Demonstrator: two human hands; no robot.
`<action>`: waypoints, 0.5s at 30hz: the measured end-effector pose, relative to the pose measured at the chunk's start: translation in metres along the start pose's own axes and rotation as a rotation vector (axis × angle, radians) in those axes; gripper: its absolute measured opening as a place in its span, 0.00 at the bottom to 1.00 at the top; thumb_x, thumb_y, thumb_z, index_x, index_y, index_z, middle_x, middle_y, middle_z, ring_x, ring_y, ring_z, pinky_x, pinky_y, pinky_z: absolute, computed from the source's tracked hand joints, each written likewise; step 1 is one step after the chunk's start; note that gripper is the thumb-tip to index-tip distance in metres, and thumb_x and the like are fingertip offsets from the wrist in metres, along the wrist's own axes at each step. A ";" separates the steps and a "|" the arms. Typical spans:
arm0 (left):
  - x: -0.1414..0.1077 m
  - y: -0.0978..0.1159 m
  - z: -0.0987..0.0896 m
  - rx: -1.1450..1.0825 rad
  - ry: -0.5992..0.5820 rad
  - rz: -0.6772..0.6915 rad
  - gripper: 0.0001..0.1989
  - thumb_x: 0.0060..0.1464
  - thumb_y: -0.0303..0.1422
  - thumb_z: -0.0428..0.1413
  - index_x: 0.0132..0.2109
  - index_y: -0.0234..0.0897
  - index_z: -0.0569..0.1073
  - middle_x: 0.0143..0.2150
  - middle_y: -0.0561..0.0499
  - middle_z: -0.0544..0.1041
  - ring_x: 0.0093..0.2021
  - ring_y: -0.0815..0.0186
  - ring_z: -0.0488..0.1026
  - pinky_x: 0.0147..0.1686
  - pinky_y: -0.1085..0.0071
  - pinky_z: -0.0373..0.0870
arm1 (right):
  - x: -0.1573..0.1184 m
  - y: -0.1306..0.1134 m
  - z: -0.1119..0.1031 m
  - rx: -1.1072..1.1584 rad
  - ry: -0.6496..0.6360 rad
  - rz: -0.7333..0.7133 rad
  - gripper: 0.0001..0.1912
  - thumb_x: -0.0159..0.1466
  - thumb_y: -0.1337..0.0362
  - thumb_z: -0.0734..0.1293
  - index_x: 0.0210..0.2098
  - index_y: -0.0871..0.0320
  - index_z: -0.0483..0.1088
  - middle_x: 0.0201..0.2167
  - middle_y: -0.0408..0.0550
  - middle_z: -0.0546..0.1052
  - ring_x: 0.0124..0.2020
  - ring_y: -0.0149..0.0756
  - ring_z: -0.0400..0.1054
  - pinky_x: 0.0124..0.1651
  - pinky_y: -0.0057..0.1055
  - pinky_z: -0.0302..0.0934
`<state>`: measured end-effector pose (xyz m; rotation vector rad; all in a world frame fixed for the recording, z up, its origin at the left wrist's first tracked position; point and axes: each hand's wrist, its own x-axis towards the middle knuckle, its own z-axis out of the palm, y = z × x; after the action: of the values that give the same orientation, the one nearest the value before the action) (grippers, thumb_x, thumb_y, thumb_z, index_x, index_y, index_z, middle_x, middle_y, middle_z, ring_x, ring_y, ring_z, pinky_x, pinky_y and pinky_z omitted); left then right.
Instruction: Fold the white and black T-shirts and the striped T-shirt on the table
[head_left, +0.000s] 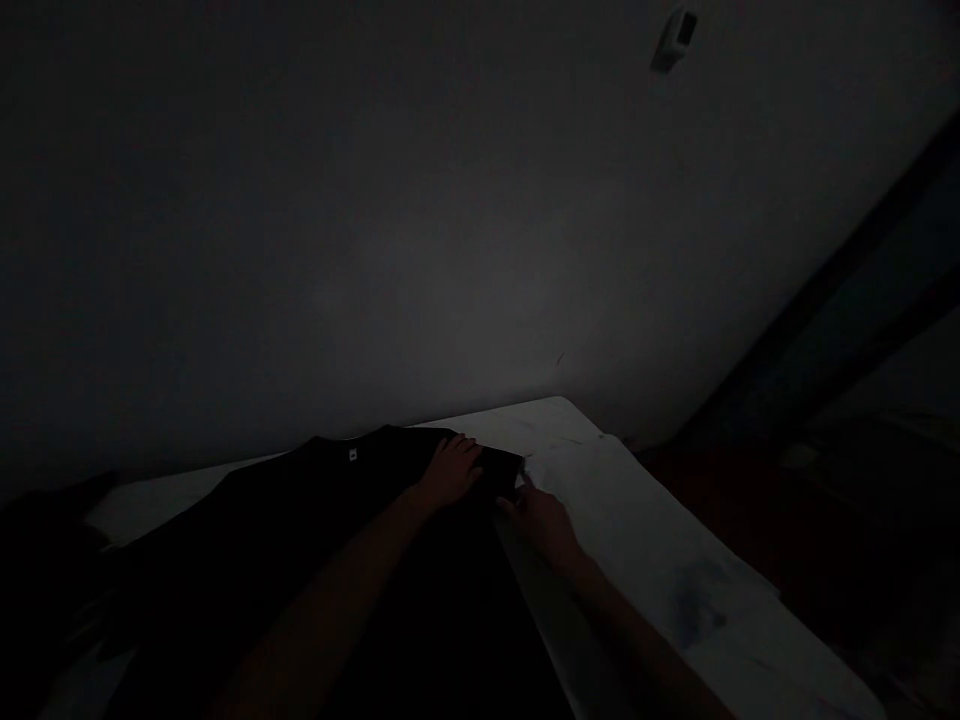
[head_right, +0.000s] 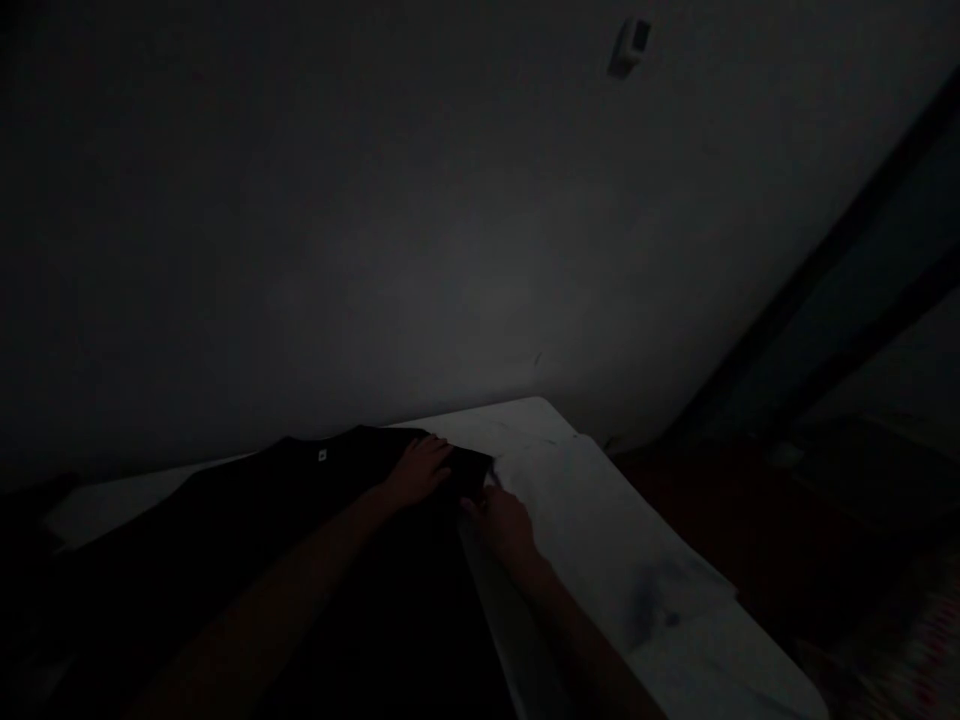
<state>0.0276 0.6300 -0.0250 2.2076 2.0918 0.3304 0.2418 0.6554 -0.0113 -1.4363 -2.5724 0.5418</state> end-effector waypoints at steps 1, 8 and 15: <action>0.006 0.001 0.003 -0.003 -0.017 -0.021 0.27 0.66 0.44 0.49 0.69 0.41 0.62 0.72 0.44 0.61 0.73 0.52 0.53 0.69 0.45 0.51 | 0.000 0.000 0.003 0.031 -0.007 -0.016 0.15 0.68 0.54 0.65 0.40 0.58 0.77 0.38 0.53 0.82 0.40 0.44 0.77 0.36 0.31 0.59; 0.018 0.000 0.017 0.032 0.016 -0.113 0.24 0.70 0.39 0.42 0.68 0.40 0.64 0.72 0.42 0.61 0.72 0.51 0.55 0.68 0.40 0.51 | 0.005 -0.001 0.013 0.264 0.146 -0.024 0.13 0.68 0.60 0.62 0.40 0.59 0.76 0.38 0.51 0.81 0.40 0.41 0.75 0.42 0.32 0.63; -0.013 0.021 -0.004 0.060 0.193 -0.155 0.27 0.71 0.36 0.33 0.72 0.35 0.56 0.75 0.43 0.55 0.74 0.56 0.49 0.70 0.47 0.50 | -0.058 -0.009 0.025 0.140 0.168 -0.215 0.26 0.68 0.68 0.59 0.65 0.59 0.65 0.57 0.58 0.76 0.57 0.44 0.71 0.59 0.39 0.64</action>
<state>0.0463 0.6153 -0.0186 2.1031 2.3846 0.4922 0.2578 0.5960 -0.0280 -1.0950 -2.4616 0.5322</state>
